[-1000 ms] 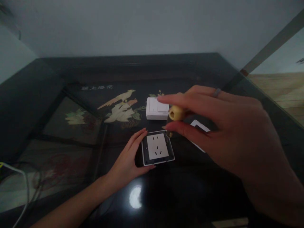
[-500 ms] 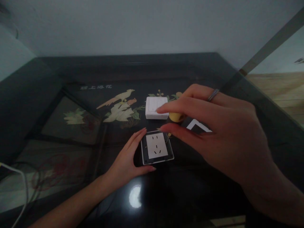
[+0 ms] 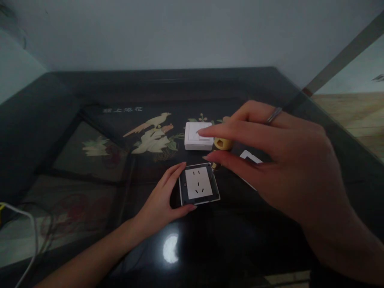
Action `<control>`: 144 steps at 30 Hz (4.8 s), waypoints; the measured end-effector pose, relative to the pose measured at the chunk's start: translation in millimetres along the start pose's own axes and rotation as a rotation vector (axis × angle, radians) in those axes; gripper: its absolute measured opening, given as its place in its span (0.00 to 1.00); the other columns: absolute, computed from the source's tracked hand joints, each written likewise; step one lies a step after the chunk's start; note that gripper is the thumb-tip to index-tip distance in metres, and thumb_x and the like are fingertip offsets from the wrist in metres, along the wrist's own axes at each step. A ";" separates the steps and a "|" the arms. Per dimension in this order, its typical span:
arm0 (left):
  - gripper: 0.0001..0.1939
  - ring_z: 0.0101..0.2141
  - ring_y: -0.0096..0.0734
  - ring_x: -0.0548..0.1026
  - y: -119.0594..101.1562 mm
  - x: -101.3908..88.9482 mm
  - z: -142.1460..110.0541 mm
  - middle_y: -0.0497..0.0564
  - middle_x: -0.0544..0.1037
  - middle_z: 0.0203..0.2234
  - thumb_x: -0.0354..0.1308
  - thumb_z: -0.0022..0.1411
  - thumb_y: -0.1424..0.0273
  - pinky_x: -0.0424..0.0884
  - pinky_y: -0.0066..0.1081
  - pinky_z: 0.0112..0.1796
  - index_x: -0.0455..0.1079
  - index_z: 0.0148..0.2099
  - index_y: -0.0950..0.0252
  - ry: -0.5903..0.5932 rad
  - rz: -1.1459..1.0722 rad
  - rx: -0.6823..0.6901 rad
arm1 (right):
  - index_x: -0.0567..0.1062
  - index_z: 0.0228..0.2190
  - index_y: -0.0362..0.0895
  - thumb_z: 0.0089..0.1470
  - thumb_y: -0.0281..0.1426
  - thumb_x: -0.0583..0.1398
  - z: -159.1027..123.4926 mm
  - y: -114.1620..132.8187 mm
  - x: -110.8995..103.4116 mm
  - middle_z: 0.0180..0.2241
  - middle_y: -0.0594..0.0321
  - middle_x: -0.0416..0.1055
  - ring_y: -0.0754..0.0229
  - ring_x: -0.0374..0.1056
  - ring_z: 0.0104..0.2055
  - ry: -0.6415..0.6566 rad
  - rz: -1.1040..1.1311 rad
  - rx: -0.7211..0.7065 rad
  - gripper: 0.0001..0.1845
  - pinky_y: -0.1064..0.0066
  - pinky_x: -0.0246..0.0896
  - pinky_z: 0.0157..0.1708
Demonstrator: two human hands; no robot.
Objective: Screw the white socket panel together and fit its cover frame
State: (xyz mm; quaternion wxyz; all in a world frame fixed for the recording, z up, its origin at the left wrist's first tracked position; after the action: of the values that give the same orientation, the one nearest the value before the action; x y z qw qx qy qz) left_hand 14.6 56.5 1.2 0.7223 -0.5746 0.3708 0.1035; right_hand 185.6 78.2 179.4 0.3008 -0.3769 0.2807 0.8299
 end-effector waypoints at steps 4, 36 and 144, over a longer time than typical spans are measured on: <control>0.46 0.65 0.52 0.58 -0.9 0.3 0.9 0.58 0.55 0.65 0.67 0.55 0.65 0.57 0.55 0.63 0.45 0.69 0.55 0.011 -0.010 -0.005 | 0.76 0.49 0.49 0.56 0.22 0.61 -1.2 -5.2 -5.2 0.43 0.66 0.79 0.57 0.77 0.41 0.098 0.067 0.004 0.20 0.66 0.73 0.45; 0.46 0.64 0.56 0.58 -0.9 1.1 1.0 0.59 0.55 0.65 0.66 0.57 0.62 0.57 0.59 0.62 0.44 0.70 0.53 0.006 -0.026 0.010 | 0.75 0.46 0.47 0.55 0.20 0.60 -1.4 -1.0 1.1 0.44 0.67 0.78 0.59 0.75 0.45 0.102 0.159 0.023 0.18 0.70 0.72 0.46; 0.45 0.64 0.54 0.58 -1.4 0.5 2.2 0.59 0.56 0.64 0.66 0.57 0.62 0.58 0.56 0.62 0.46 0.69 0.55 0.023 0.008 0.032 | 0.77 0.40 0.50 0.59 0.33 0.60 -1.4 -4.4 -2.1 0.44 0.63 0.76 0.53 0.75 0.45 0.143 0.174 0.023 0.07 0.63 0.73 0.44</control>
State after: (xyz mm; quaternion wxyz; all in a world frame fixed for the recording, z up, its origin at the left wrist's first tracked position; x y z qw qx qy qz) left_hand 16.6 57.9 2.1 0.7266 -0.5625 0.3831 0.0939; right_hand 190.5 79.5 179.2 0.2112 -0.4058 0.3425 0.8206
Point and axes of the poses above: each hand's wrist, its own z-axis towards the middle knuckle, its own x-axis out of the palm, y = z × x, the point moved 6 cm from there along z, towards the middle knuckle
